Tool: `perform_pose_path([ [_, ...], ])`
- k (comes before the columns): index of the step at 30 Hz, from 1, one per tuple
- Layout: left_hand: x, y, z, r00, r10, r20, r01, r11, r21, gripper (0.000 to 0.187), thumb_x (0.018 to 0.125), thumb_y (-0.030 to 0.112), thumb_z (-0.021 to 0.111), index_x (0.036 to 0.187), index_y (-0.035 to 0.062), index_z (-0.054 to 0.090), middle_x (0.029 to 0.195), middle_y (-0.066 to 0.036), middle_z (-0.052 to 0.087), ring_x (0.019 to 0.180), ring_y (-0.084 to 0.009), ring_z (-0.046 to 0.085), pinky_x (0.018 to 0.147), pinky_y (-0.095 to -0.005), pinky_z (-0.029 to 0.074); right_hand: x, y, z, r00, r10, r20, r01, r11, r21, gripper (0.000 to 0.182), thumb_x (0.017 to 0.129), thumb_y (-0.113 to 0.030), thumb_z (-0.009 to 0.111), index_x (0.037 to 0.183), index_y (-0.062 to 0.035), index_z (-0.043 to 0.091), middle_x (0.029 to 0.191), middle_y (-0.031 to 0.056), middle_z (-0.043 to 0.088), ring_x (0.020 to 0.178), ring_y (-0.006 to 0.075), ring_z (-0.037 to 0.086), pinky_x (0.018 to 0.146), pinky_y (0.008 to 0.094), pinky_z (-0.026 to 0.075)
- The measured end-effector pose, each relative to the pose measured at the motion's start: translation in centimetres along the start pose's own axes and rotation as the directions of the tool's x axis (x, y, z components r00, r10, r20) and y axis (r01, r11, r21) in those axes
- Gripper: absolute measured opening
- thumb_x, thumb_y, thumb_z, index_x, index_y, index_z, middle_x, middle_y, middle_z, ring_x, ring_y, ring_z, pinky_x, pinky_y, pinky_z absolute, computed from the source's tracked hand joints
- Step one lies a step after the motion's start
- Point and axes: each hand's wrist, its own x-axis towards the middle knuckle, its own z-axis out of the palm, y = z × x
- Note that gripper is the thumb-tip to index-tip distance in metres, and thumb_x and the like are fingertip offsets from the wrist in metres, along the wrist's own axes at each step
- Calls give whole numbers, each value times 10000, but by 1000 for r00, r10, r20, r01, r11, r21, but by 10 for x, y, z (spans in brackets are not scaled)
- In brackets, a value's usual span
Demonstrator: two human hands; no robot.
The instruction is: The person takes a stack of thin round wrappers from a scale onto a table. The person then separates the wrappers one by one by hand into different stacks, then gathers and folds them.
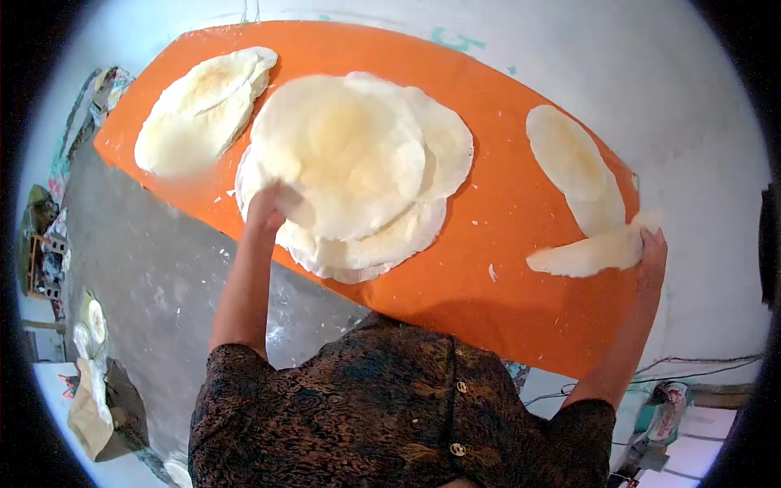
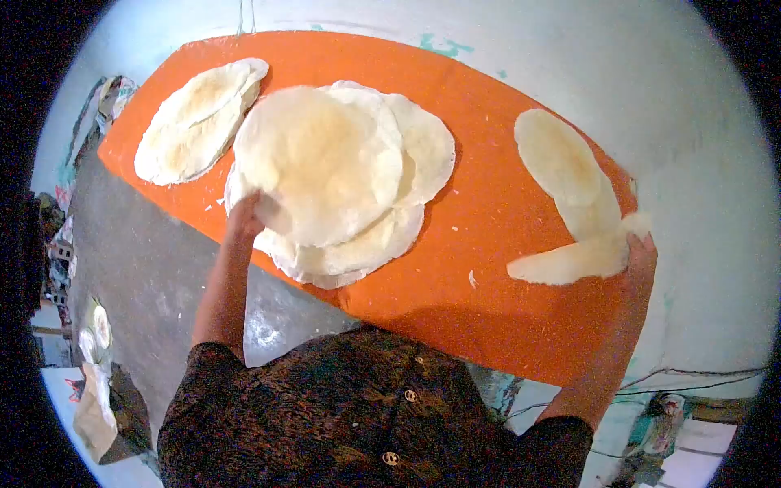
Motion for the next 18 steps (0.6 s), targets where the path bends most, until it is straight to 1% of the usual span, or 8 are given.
perform_pose_path([
  [1, 15, -16, -38, 991, -50, -123, 41, 996, -74, 397, 871, 138, 434, 1232, -7, 363, 1157, -189, 470, 1063, -323, 475, 864, -443, 424, 16, -10, 15, 1000, -19, 18, 20, 998, -56, 318, 821, -74, 445, 1127, 0, 491, 1020, 78, 565, 892, 173, 545, 786, 300, 438],
  [3, 34, -44, -101, 996, -29, -87, 22, 996, -86, 406, 862, 141, 444, 1230, -10, 366, 1162, -186, 470, 1066, -330, 469, 894, -449, 405, 40, -38, 50, 996, -84, 27, 88, 974, -210, 327, 815, -67, 434, 1129, -3, 497, 1022, 89, 569, 894, 176, 547, 787, 296, 434],
  [6, 40, -43, -106, 959, 14, -283, -14, 1000, 2, 398, 848, 122, 444, 1209, -33, 381, 1122, -172, 496, 1014, -323, 501, 866, -448, 419, 64, -91, 113, 956, -253, 149, 293, 791, -538, 329, 793, -52, 423, 1102, -15, 530, 987, 107, 589, 884, 180, 551, 784, 296, 427],
  [9, 29, -26, -85, 962, 96, -254, -93, 995, 26, 404, 844, 118, 451, 1202, -52, 373, 1099, -171, 505, 960, -320, 527, 826, -439, 443, 13, -143, 210, 755, -474, 453, 654, 503, -565, 363, 776, -27, 379, 1094, -63, 550, 1012, 121, 599, 906, 225, 571, 820, 311, 423],
  [11, 26, -20, -81, 971, 174, -163, -170, 985, 41, 405, 844, 122, 456, 1200, -52, 372, 1099, -175, 503, 953, -322, 530, 814, -434, 452, -17, -136, 263, 550, -603, 577, 834, 354, -424, 259, 843, -131, 458, 1061, -49, 571, 962, 53, 593, 874, 126, 539, 774, 269, 423],
  [14, -2, -14, -54, 967, 198, -163, -175, 974, 147, 405, 834, 147, 472, 1177, -48, 385, 1098, -170, 503, 936, -297, 540, 757, -407, 476, -78, -99, 333, 287, -387, 876, 926, -121, -357, 232, 789, -103, 466, 1000, -92, 564, 825, 87, 577, 758, 233, 562, 659, 340, 468],
  [15, -12, -13, -50, 970, 180, -161, -152, 973, 173, 393, 832, 152, 469, 1163, -44, 395, 1095, -167, 505, 929, -282, 545, 732, -394, 484, -92, -63, 354, 171, -396, 902, 945, -193, -263, 233, 744, -104, 488, 971, -108, 542, 747, 54, 557, 694, 217, 567, 569, 361, 462],
  [18, -50, -25, -50, 941, 206, -267, -137, 957, 257, 281, 821, 175, 454, 1026, -14, 486, 951, -144, 571, 786, -216, 582, 585, -313, 478, -130, 47, 388, 206, -298, 932, 977, 16, -211, 252, 731, -92, 474, 978, -88, 526, 743, 61, 561, 712, 247, 568, 561, 360, 463],
])
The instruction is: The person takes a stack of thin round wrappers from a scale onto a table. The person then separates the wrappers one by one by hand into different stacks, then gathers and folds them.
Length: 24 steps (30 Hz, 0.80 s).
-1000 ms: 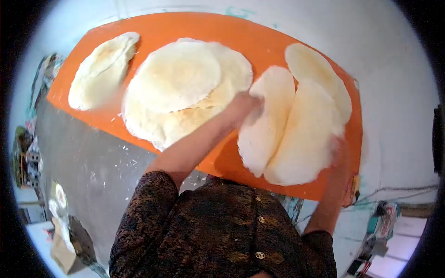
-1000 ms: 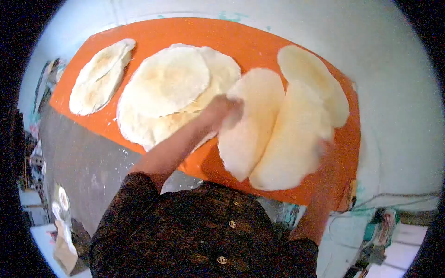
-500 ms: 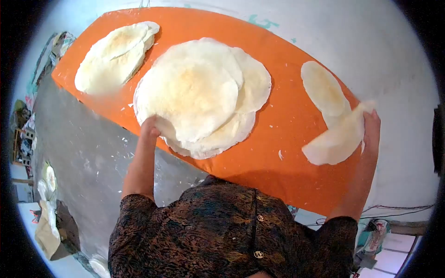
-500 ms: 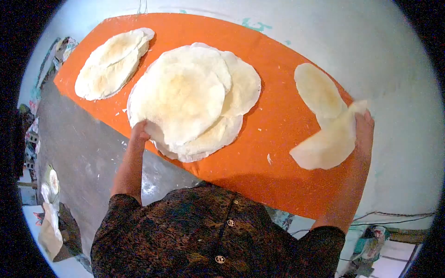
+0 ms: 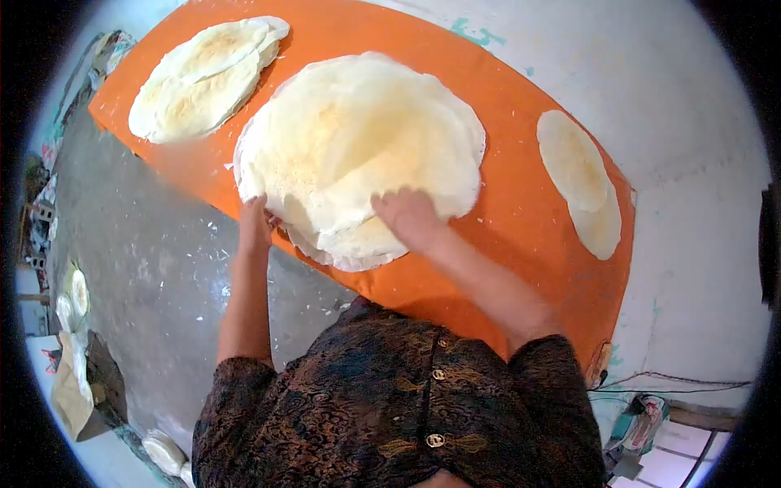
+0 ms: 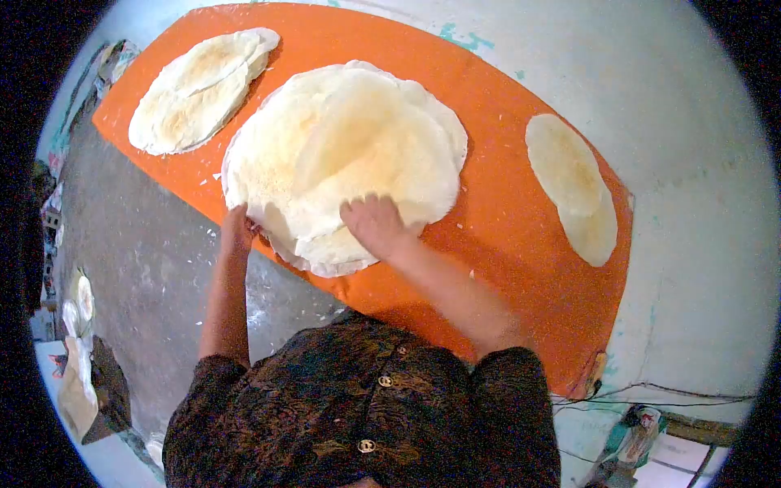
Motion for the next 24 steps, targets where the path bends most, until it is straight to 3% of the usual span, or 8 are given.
perform_pose_path([
  [5, -77, -16, 1, 993, -39, -112, 55, 988, 142, 168, 787, 194, 494, 732, 43, 544, 598, -51, 559, 461, -134, 495, 433, -240, 382, -37, -15, 70, 979, 150, -138, -120, 971, 205, 194, 735, -96, 468, 917, -81, 534, 753, 87, 570, 758, 266, 568, 583, 388, 463],
  [10, -142, -57, 30, 921, -350, 170, 273, 892, 360, 259, 819, 274, 527, 752, 27, 565, 588, -67, 559, 465, -140, 505, 433, -263, 399, -10, 13, 27, 948, 319, -2, -299, 888, 349, 118, 746, -104, 450, 842, -63, 507, 747, 105, 579, 715, 308, 572, 587, 415, 462],
  [13, -174, -86, 68, 748, -553, 367, 337, 793, 507, 271, 850, 278, 533, 778, 20, 574, 637, -60, 576, 545, -131, 528, 501, -280, 432, 6, 1, 6, 920, 292, -262, -162, 891, 424, 100, 751, -106, 438, 805, -60, 510, 738, 120, 582, 684, 316, 576, 572, 423, 461],
  [17, -198, -107, 109, 626, -571, 531, 94, 732, 675, 228, 851, 239, 551, 824, 14, 583, 702, -26, 584, 645, -89, 519, 589, -243, 425, -29, -9, 26, 975, 175, 139, -218, 886, 410, 145, 745, -158, 444, 779, -58, 544, 757, 155, 590, 699, 307, 586, 578, 429, 459],
  [19, -195, -110, 118, 609, -547, 575, -47, 698, 715, 214, 850, 226, 560, 838, 14, 583, 716, -8, 577, 673, -70, 502, 615, -226, 412, -56, 17, 29, 932, 245, 268, -354, 779, 518, 167, 743, -192, 474, 766, -42, 544, 757, 153, 594, 692, 306, 592, 578, 425, 458],
  [21, -195, -112, 132, 633, -547, 547, -15, 698, 716, 204, 848, 207, 561, 850, 3, 578, 700, 0, 563, 653, -77, 495, 594, -233, 409, -90, 51, 28, 885, 365, 288, -464, 655, 596, 168, 741, -193, 494, 758, -33, 543, 757, 155, 594, 690, 302, 593, 576, 412, 459],
  [23, -191, -118, 150, 621, -557, 551, 26, 717, 696, 203, 848, 201, 559, 856, -1, 574, 693, 10, 555, 648, -74, 488, 584, -235, 405, -125, 107, 60, 764, 535, 361, -517, 172, 839, 168, 776, -234, 534, 847, -83, 555, 817, 72, 617, 731, 222, 602, 566, 361, 468],
  [24, -188, -124, 160, 637, -556, 535, 19, 704, 709, 182, 833, 184, 568, 812, 3, 562, 672, -29, 574, 617, -139, 534, 554, -261, 416, -149, 137, 58, 680, 592, 432, -455, -120, 882, 174, 791, -248, 539, 882, -101, 556, 841, 42, 620, 747, 192, 602, 570, 347, 470],
])
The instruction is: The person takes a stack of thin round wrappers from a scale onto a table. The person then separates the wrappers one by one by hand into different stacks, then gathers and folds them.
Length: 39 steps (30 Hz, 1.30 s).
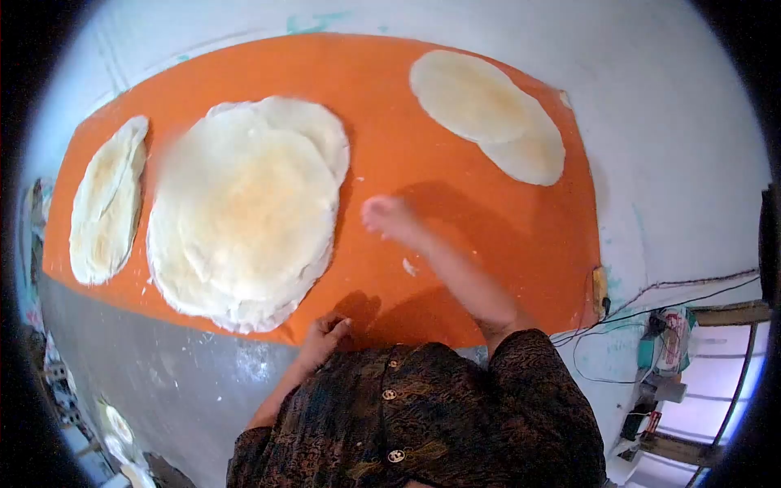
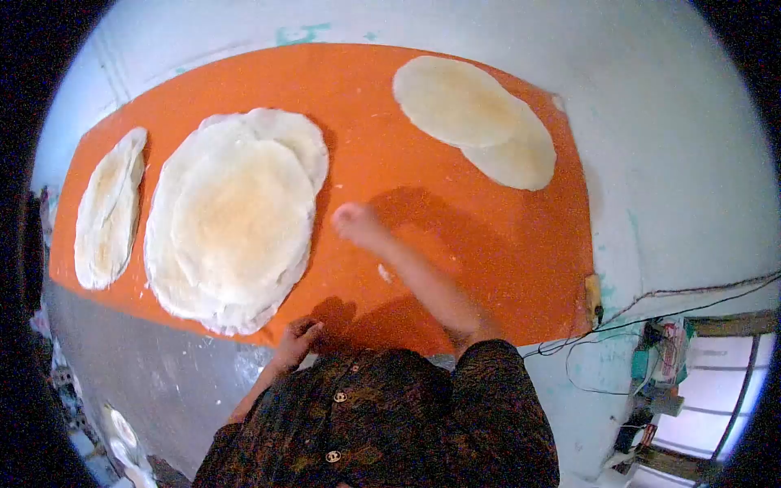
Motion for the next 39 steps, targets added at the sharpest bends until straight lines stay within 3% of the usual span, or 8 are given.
perform_pose_path([
  [3, 37, -2, 19, 951, 257, -170, -101, 782, 616, 172, 804, 178, 579, 760, 18, 532, 669, -100, 575, 608, -253, 558, 529, -307, 433, 18, 72, -126, 964, 183, -192, 75, 506, 859, 259, 790, -256, 581, 944, -54, 528, 889, 93, 611, 808, 230, 592, 631, 349, 484],
  [6, 63, 9, 40, 708, 703, -71, -237, 331, 913, 135, 745, 155, 594, 762, 45, 517, 709, -122, 564, 627, -296, 549, 518, -359, 444, 27, 118, -211, 497, 685, -533, 510, 266, 818, 366, 845, -292, 507, 1058, -4, 434, 1023, 103, 519, 806, 232, 555, 648, 357, 482],
  [10, 78, -5, 43, 575, 818, 14, -206, 128, 970, 93, 726, 122, 587, 753, 65, 519, 696, -101, 554, 611, -270, 539, 514, -362, 444, 27, 109, -250, 620, 660, -424, 563, 3, 827, 333, 864, -360, 462, 983, -50, 437, 908, 59, 497, 742, 168, 506, 608, 297, 433],
  [19, 79, -2, 46, 524, 849, 73, -145, 5, 989, 129, 715, 118, 597, 767, 60, 494, 645, -96, 526, 543, -267, 510, 448, -364, 413, 62, 104, -282, 722, 541, -432, 350, 255, 902, 114, 762, -131, 563, 682, -106, 486, 619, 5, 522, 526, 74, 479, 425, 192, 324],
  [25, 90, 18, 55, 744, 664, -73, -175, 299, 938, 119, 775, 139, 561, 781, 38, 498, 640, -123, 521, 568, -316, 523, 477, -414, 421, -13, 100, -210, 727, 482, -488, 378, 312, 872, 71, 777, -87, 552, 797, -116, 490, 665, 1, 513, 534, 88, 457, 421, 205, 350],
  [29, 141, 63, 79, 918, 250, -308, -239, 968, 74, 173, 829, 194, 529, 882, 34, 494, 716, -109, 557, 622, -190, 565, 556, -322, 463, -124, 143, -150, 815, 481, -325, 147, 371, 917, 91, 817, -144, 536, 893, -102, 506, 701, 19, 518, 552, 113, 485, 439, 243, 410],
  [32, 166, 104, 88, 952, -53, -300, -68, 923, -378, 233, 812, 203, 550, 950, 39, 460, 712, -88, 556, 596, -150, 552, 527, -265, 460, -205, 139, -131, 702, 631, -330, 11, 454, 891, 180, 796, -213, 572, 917, -88, 526, 639, 10, 512, 544, 116, 486, 410, 249, 394],
  [39, 181, 100, 81, 991, -20, -130, -12, 970, -242, 164, 806, 181, 552, 866, 34, 511, 639, -54, 530, 505, -133, 509, 432, -261, 420, -298, 141, -186, 642, 732, -228, -643, 675, 362, 251, 810, -312, 552, 790, -64, 574, 663, 39, 567, 564, 102, 522, 487, 241, 418],
])
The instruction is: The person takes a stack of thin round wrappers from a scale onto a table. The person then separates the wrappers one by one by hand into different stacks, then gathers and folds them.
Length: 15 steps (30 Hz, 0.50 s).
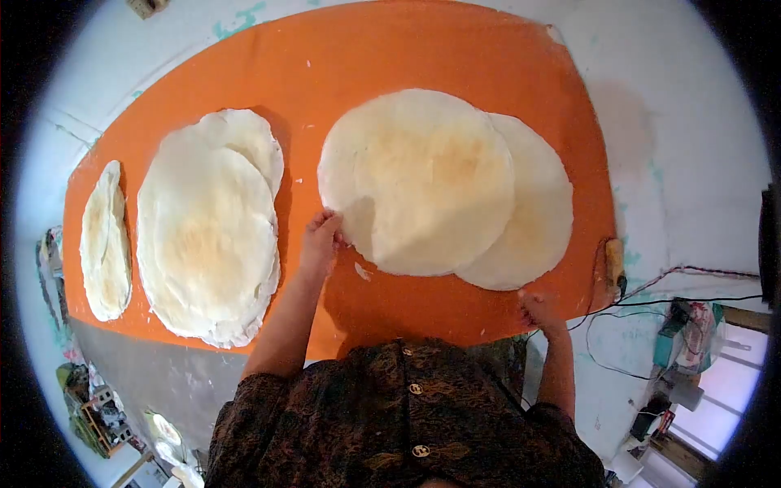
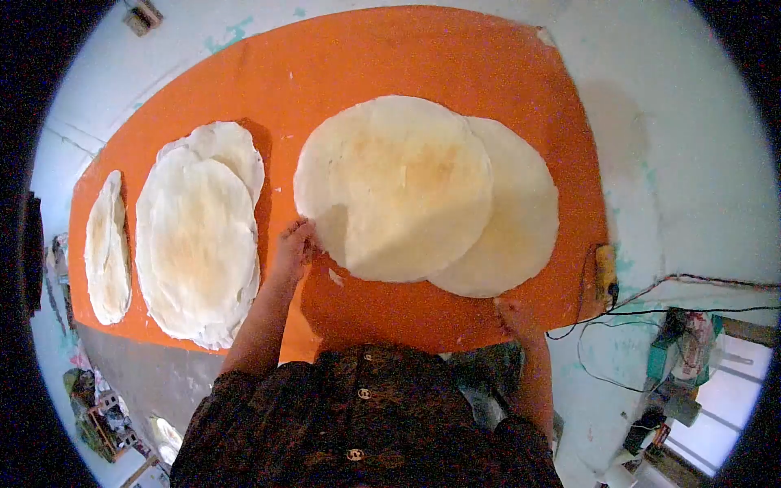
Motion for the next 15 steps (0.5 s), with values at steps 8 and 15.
perform_pose_path([
  [8, -3, 8, 26, 961, 276, -35, -278, 956, -96, 73, 826, 141, 527, 817, 71, 545, 717, -18, 547, 623, -133, 537, 539, -267, 452, 37, -120, 127, 400, -915, -50, 824, 383, -418, 567, 699, -240, 633, 1180, -15, 435, 1104, 157, 521, 994, 268, 524, 837, 342, 420],
  [15, -15, 37, 51, 950, 227, 216, -96, 866, -491, 173, 853, 247, 533, 941, 102, 500, 851, -21, 565, 752, -156, 550, 637, -303, 450, 27, -187, 197, 363, -932, -5, 826, 324, -462, 533, 751, -180, 576, 1214, -12, 372, 1077, 190, 531, 961, 296, 546, 793, 361, 442],
])
